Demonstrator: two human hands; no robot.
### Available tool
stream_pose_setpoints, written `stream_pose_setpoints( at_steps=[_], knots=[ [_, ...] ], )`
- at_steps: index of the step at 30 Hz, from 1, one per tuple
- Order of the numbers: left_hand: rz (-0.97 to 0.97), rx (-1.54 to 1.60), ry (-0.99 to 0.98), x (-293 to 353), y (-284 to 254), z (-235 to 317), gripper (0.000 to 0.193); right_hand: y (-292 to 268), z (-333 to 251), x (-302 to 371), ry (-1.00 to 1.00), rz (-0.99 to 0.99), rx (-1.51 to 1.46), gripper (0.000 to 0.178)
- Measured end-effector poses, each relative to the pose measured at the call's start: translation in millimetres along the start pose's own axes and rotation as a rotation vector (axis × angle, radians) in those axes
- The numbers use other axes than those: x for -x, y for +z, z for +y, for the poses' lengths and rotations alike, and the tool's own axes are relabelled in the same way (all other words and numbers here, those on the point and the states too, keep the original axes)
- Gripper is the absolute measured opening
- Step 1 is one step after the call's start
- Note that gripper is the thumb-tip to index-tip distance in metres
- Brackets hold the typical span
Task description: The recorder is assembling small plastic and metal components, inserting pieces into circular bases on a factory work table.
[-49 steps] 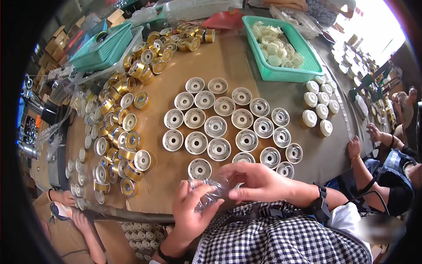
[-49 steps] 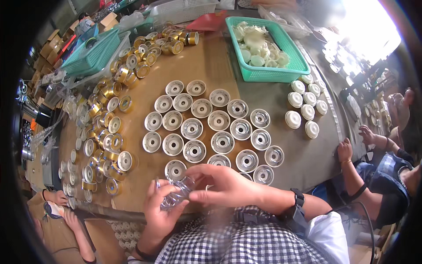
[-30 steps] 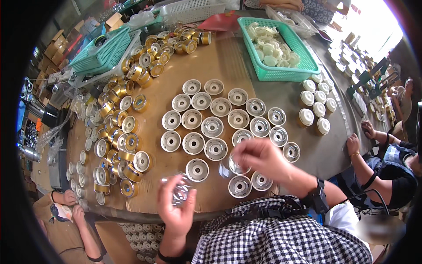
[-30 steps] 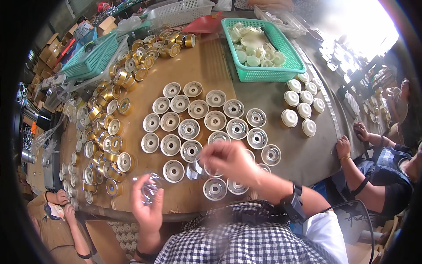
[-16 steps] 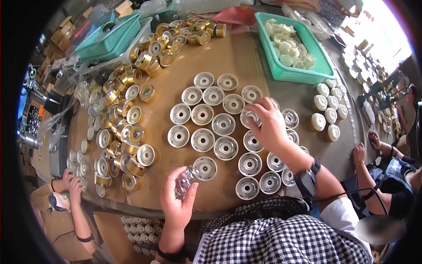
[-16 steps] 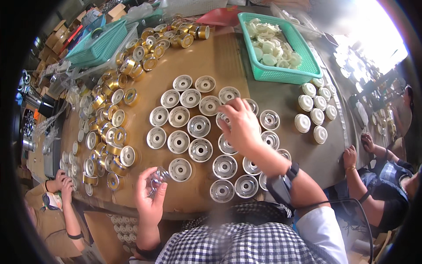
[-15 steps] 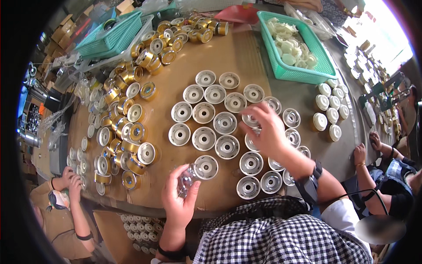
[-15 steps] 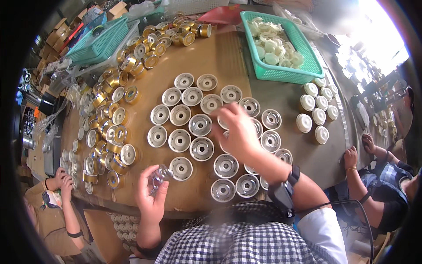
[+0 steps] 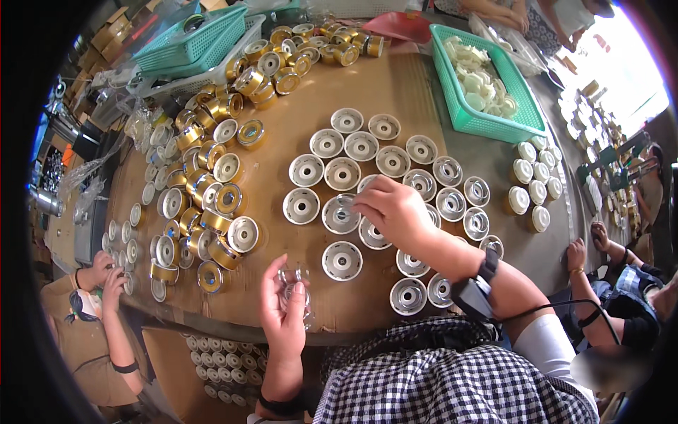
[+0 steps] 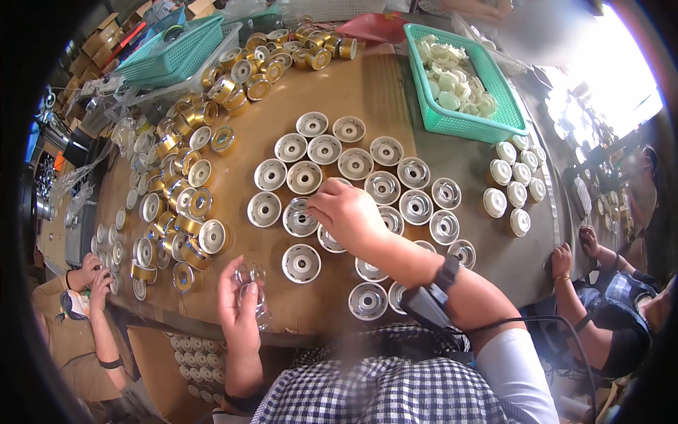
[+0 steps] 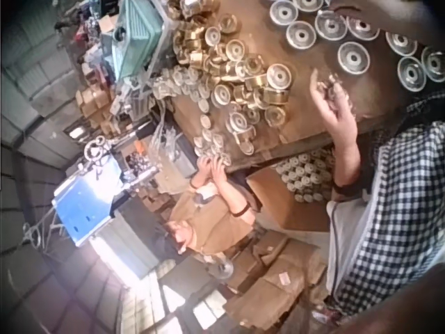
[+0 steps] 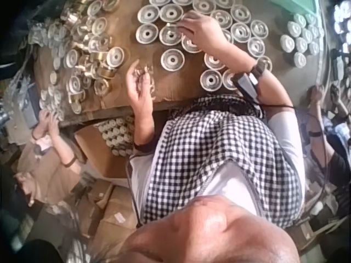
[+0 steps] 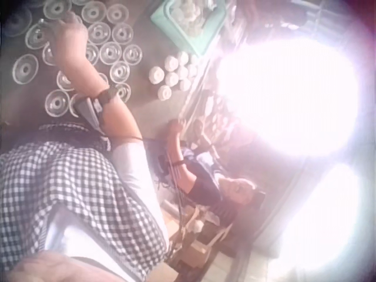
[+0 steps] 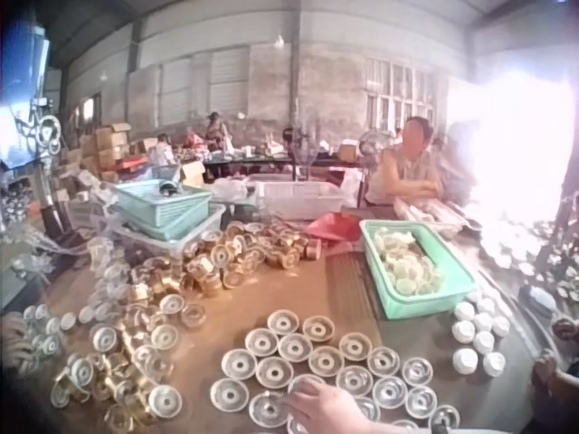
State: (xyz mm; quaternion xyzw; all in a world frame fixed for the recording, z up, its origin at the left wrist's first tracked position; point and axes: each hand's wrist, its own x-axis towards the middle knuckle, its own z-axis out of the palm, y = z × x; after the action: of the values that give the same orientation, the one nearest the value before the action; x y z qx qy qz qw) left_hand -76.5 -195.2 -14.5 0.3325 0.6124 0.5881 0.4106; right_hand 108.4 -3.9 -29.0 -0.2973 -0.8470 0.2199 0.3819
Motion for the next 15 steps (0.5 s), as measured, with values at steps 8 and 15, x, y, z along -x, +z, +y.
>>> stream_pose_setpoints(
  at_steps=[8, 15],
  knots=[
    [-0.051, 0.141, -0.036, 7.5, -0.6, -2.9, 0.047, 31.8, 6.1, 3.8, -0.26, -0.25, 0.357, 0.017],
    [-0.065, 0.33, -0.131, 4.2, 1.5, 3.4, 0.047, 10.2, -26.8, -1.1, -0.066, -0.335, 0.062, 0.03]
  ],
)
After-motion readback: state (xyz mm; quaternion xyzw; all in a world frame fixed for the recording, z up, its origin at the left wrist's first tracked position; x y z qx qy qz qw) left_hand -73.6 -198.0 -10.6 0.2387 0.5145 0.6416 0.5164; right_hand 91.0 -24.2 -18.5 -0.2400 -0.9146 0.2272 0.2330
